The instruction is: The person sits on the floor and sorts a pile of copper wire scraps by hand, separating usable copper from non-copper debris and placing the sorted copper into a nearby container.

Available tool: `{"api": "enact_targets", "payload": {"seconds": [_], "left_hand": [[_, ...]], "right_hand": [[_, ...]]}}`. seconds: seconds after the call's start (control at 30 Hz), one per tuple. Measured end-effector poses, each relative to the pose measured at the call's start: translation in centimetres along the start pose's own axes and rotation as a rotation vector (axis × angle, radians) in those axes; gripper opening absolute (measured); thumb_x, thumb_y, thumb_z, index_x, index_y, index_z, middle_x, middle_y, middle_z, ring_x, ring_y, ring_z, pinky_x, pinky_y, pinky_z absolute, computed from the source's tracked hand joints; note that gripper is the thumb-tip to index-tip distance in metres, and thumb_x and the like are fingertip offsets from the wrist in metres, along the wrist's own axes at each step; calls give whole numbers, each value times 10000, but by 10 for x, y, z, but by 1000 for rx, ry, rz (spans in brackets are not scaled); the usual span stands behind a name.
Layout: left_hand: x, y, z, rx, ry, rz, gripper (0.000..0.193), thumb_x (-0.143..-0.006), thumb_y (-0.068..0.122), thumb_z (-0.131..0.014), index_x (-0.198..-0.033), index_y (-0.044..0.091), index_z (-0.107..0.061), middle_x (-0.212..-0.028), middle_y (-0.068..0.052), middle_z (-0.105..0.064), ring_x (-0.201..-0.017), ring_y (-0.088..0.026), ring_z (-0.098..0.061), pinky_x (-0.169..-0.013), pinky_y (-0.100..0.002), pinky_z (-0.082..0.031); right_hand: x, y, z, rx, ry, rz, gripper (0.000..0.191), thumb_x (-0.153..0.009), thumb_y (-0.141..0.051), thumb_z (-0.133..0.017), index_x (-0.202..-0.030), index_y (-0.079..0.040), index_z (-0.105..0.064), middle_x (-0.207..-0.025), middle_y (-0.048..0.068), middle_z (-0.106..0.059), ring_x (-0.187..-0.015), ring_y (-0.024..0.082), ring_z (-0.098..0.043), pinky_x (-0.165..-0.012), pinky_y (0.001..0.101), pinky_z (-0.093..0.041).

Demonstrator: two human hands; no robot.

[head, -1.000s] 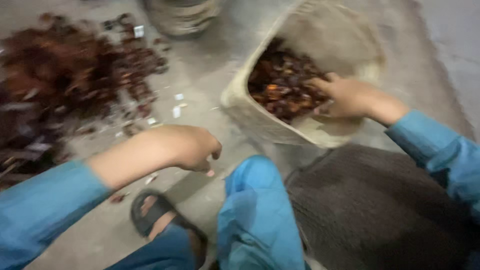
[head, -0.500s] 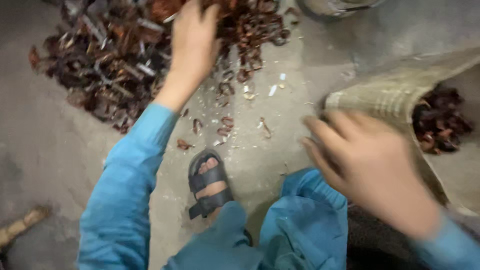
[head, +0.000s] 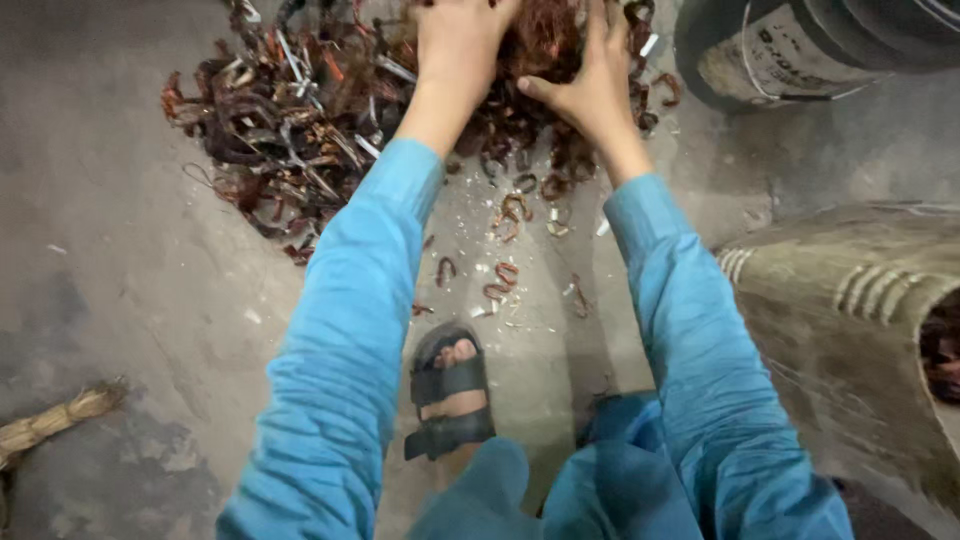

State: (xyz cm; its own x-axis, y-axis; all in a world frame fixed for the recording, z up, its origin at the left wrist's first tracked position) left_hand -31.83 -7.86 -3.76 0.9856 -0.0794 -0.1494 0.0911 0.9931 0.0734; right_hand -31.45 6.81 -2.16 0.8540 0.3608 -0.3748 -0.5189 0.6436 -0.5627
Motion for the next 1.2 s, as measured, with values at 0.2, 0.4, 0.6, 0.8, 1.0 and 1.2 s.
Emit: {"api": "enact_targets", "payload": {"seconds": [0.2, 0.4, 0.6, 0.8, 1.0, 1.2], "left_hand": [[75, -5, 23, 95, 298, -181, 328, -841, 117, -694, -1158, 199, -694, -1410, -143, -579, -1110, -458, -635, -731, -482, -579], [119, -38, 34, 405, 353, -86, 427, -890, -68, -637, -1215, 207, -677, -1517, -106, -511, -1349, -436, -587, -1053, -492, -574], [126, -64, 22, 749, 331, 13, 692, -862, -62, -674, -1465, 194, -450, -1608, -149, -372, -1448, -378, -518, -1155, -471, -500], [114, -96, -20, 736, 231, 216, 1088, -690, 125, -901, -1583, 189, -282, -1568, -205, -357, -1451, -439, -339, -1224, -500, -342], [126, -46, -37, 790, 104, 124, 868, -834, 41, -753, -1610, 238, -418, -1624, -140, -430, -1517, -404, -380, -1274, -542, -310], [183, 5, -20, 976, 187, 162, 808, -760, 110, -767, -1517, 229, -512, -1632, -118, -406, -1493, -366, -408, -1252, -517, -345]], "right_hand": [[3, -41, -52, 65, -350, 11, 1261, -621, -333, -1021, -1669, -206, -331, -1531, 226, -457, -1319, 517, -404, -1128, 575, -417], [56, -25, -39, -333, -244, -33, 1157, -760, -264, -1030, -1684, -242, -334, -1579, 122, -467, -1557, 333, -469, -1322, 502, -427], [43, 2, -36, -473, -217, -84, 1444, -714, -313, -1065, -1707, -138, -31, -1780, 210, -103, -1612, 410, -280, -1348, 532, -246], [8, 10, -71, -396, -604, -246, 1490, -802, -615, -974, -1692, 15, 41, -1764, 314, -64, -1660, 430, -101, -1367, 526, -145], [12, 2, -79, -772, -802, -574, 1323, -701, -691, -788, -1680, -238, -21, -1744, 144, 69, -1529, 456, -202, -981, 757, -418], [74, -27, -27, -1134, -656, -467, 1195, -798, -444, -863, -1719, -214, -137, -1815, 177, -16, -1648, 398, -74, -1306, 590, -187]]}}
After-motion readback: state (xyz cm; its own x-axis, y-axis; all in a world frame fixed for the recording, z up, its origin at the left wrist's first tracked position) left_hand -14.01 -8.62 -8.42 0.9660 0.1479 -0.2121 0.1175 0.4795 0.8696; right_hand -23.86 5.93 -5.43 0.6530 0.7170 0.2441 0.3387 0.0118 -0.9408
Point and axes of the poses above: each hand's wrist, its own x-axis away from the middle knuckle, its own z-axis out of the back of the hand, y = z × x, the point moved 9 cm from there along -x, towards the middle knuckle
